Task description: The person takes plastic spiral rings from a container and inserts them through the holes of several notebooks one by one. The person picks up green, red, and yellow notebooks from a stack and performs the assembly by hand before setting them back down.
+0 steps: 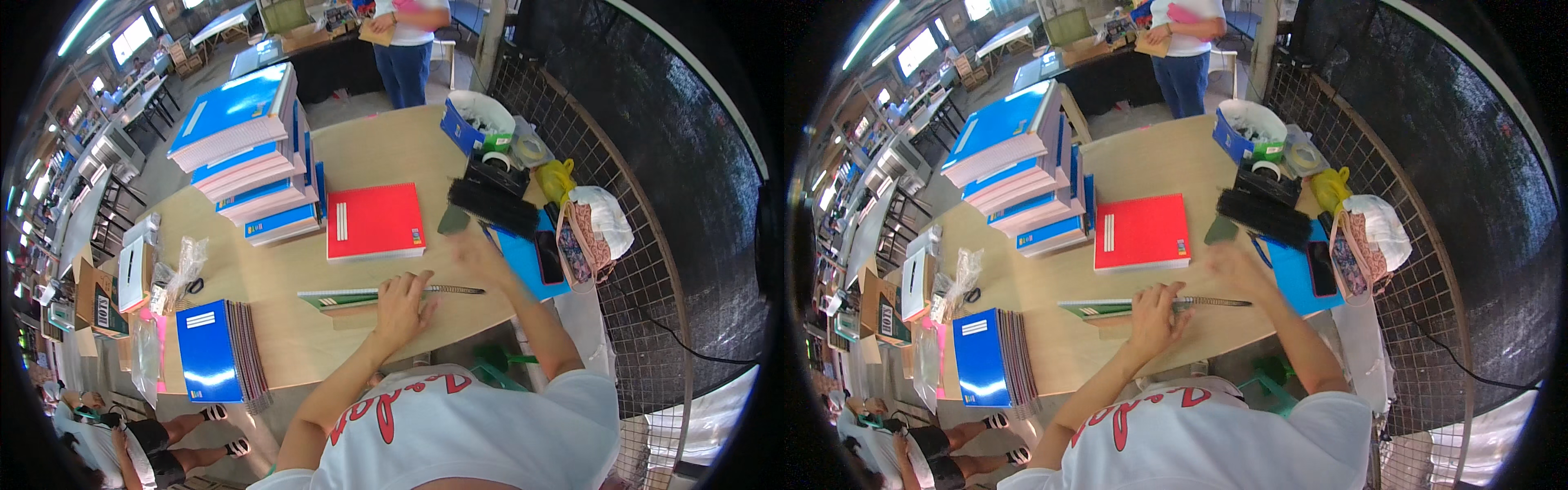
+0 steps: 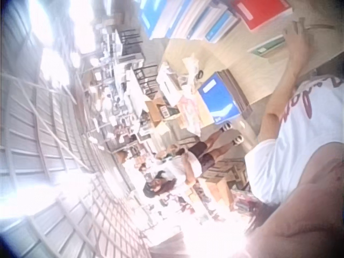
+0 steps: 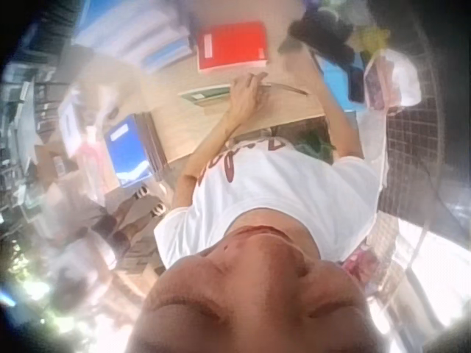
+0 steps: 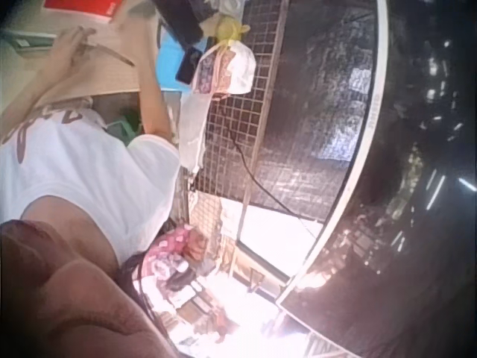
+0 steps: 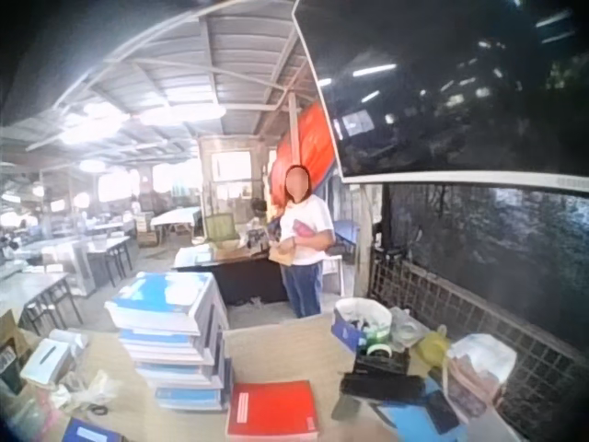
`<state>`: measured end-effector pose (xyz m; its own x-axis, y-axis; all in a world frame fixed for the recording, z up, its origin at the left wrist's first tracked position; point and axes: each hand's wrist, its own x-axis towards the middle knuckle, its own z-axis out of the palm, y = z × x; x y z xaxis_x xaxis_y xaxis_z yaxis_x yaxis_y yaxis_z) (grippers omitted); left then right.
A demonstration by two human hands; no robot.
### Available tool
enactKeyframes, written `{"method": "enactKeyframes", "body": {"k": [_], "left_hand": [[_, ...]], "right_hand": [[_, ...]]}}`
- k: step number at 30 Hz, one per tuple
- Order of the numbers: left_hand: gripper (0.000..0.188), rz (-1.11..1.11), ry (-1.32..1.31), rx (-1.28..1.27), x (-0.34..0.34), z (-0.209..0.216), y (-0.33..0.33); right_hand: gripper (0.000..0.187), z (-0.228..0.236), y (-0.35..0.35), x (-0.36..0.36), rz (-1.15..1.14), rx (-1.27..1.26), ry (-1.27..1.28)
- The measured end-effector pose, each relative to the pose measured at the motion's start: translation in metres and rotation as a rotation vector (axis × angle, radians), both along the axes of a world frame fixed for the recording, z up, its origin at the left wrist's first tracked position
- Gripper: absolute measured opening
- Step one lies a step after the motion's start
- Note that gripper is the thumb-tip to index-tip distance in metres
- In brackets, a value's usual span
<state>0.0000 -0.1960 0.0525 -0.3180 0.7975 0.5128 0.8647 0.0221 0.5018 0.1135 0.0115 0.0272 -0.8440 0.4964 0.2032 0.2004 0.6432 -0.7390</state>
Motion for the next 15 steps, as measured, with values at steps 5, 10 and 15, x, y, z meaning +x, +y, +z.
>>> {"method": "enactKeyframes", "body": {"k": [5,10,15], "left_hand": [[0.018,0.040,0.073,-0.005,0.003,-0.001,0.009],[0.014,0.050,0.070,-0.078,0.007,-0.006,0.006],[0.011,0.087,0.113,-0.028,0.005,-0.002,0.006]], "right_hand": [[0.083,-0.065,0.085,-0.032,-0.127,0.358,-0.539],[0.085,-0.115,0.125,-0.047,0.024,0.418,-0.550],[0.048,-0.096,0.115,-0.023,-0.414,-1.110,-0.236]]}}
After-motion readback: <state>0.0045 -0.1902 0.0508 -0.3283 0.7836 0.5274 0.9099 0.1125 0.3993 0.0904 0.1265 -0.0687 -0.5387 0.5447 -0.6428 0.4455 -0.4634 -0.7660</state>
